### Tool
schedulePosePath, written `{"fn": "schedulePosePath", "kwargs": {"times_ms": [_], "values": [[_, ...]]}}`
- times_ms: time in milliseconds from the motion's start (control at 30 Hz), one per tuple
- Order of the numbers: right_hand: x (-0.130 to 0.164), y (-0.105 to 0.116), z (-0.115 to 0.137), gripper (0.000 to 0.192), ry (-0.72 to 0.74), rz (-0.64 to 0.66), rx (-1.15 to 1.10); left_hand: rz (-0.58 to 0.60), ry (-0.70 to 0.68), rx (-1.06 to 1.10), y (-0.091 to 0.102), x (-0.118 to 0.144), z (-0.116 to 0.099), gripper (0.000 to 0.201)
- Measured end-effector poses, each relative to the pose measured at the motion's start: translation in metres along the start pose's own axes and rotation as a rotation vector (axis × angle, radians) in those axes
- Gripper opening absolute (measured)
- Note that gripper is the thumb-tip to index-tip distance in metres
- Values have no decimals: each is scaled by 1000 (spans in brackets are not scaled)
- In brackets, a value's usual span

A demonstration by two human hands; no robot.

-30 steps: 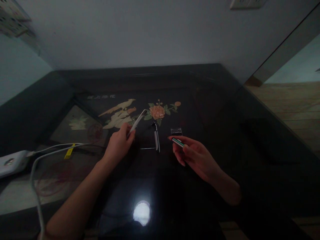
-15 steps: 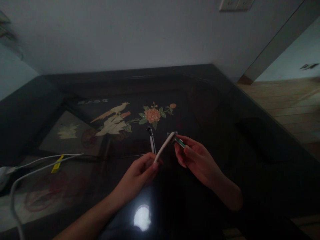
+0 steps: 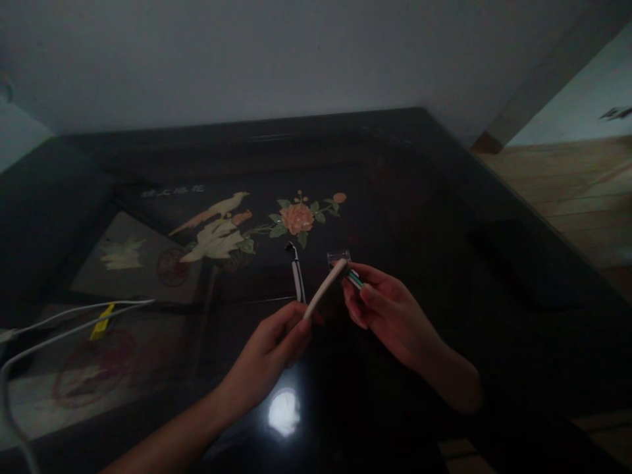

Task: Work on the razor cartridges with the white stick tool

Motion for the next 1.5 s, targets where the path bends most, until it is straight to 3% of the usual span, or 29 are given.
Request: {"fn": "schedulePosePath", "kwargs": {"times_ms": [500, 1133, 1500], "values": [[-1, 1, -1, 35, 2, -17, -7, -27, 25, -26, -1, 0, 2, 52], [-2, -3, -6, 35, 26, -93, 7, -126, -76, -263, 0, 2, 5, 33], [-2, -2, -9, 38, 87, -115, 60, -72, -116, -280, -6, 9, 2, 31]]}}
Point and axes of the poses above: each hand's wrist, its own x-axis away from the middle knuckle, its own y-axis out of the back of the hand, z = x × y, the point moved 1 cm from there along -x, towards the middle knuckle, and after that the axes turned 7 degrees about y, right-handed, at the moved point
